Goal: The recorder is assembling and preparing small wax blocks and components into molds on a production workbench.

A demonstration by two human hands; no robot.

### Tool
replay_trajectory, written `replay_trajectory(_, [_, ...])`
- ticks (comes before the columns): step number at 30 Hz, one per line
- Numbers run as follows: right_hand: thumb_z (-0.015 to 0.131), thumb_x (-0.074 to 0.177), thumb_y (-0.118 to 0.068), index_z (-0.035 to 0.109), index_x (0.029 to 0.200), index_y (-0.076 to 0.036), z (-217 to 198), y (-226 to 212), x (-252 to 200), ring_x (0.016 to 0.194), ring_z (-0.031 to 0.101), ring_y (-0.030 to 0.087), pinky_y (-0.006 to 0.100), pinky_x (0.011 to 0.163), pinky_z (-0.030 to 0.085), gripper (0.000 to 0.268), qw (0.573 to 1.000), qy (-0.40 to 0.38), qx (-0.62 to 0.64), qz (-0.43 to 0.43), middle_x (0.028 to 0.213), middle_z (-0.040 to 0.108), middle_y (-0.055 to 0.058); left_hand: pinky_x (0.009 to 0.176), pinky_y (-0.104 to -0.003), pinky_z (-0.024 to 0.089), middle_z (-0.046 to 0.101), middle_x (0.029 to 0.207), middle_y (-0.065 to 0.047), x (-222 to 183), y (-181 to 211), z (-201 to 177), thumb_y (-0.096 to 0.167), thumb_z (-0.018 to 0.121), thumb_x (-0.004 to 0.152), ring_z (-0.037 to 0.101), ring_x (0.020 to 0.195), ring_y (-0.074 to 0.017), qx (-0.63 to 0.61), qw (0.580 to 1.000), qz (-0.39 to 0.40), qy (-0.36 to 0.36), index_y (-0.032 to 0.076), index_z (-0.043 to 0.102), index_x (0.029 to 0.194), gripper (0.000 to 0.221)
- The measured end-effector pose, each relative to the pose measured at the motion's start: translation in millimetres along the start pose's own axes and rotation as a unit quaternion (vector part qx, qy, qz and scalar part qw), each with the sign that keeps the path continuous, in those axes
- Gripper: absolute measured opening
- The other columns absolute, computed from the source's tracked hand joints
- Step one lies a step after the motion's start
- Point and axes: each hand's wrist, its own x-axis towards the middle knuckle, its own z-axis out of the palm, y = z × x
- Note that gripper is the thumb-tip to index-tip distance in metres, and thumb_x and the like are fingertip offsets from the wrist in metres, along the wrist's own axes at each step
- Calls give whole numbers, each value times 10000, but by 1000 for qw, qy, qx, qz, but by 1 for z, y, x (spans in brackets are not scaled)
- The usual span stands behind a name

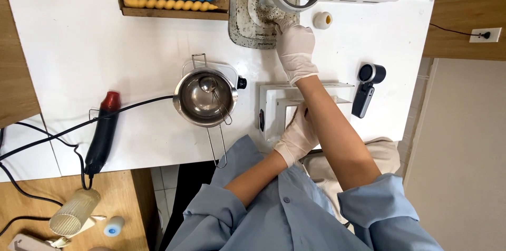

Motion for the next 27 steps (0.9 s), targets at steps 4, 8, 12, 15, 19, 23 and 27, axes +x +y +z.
replay_trajectory(4, [710, 910, -226, 739, 870, -149, -4, -3, 1, 644, 679, 357, 465, 629, 528, 91, 1000, 1, 7, 7, 713, 696, 148, 1175, -493, 319, 579, 1377, -150, -1, 0, 0, 190, 552, 951, 475, 1334, -323, 23, 1000, 7, -6, -7, 536, 1375, 468])
replay_trajectory(8, [715, 916, -231, 747, 874, -152, -9, -7, 2, 640, 676, 366, 473, 619, 524, 95, 999, 14, 28, 11, 709, 695, 155, 1167, -493, 319, 588, 1363, -152, 1, 0, -3, 185, 552, 954, 484, 1319, -325, 42, 999, 18, -15, -9, 544, 1373, 462])
replay_trajectory(12, [706, 933, -221, 757, 908, -154, -19, -8, 0, 660, 680, 368, 470, 628, 529, 87, 999, 17, 42, 14, 735, 703, 154, 1171, -494, 324, 589, 1362, -140, 1, -1, -3, 194, 550, 964, 487, 1318, -311, 45, 998, 25, -31, 4, 548, 1375, 453])
replay_trajectory(15, [700, 934, -208, 774, 957, -163, -27, -9, -1, 668, 681, 366, 466, 628, 531, 89, 997, 24, 66, 12, 746, 707, 153, 1178, -486, 326, 582, 1385, -125, 2, -2, -8, 198, 554, 957, 482, 1334, -296, 40, 999, 22, -16, 16, 550, 1373, 454])
replay_trajectory(19, [699, 933, -200, 786, 987, -169, -26, -6, -2, 660, 679, 364, 468, 617, 527, 107, 998, 20, 60, 12, 739, 709, 150, 1154, -487, 332, 571, 1406, -128, 4, -4, -19, 207, 566, 928, 475, 1334, -303, 26, 999, 22, 13, 22, 553, 1372, 481])
replay_trajectory(23, [701, 942, -209, 781, 975, -172, -19, -1, -1, 665, 682, 354, 463, 622, 529, 94, 998, 25, 56, 6, 753, 713, 142, 1146, -492, 337, 568, 1398, -127, 4, -3, -17, 210, 568, 924, 474, 1333, -308, 35, 999, 28, 1, 28, 555, 1366, 478])
replay_trajectory(27, [713, 937, -233, 768, 938, -163, -13, 0, 1, 654, 680, 347, 462, 617, 526, 89, 999, 29, 40, -8, 742, 708, 136, 1157, -490, 339, 568, 1391, -127, 3, -3, -13, 210, 564, 955, 478, 1338, -305, 53, 998, 33, -26, 26, 556, 1376, 459])
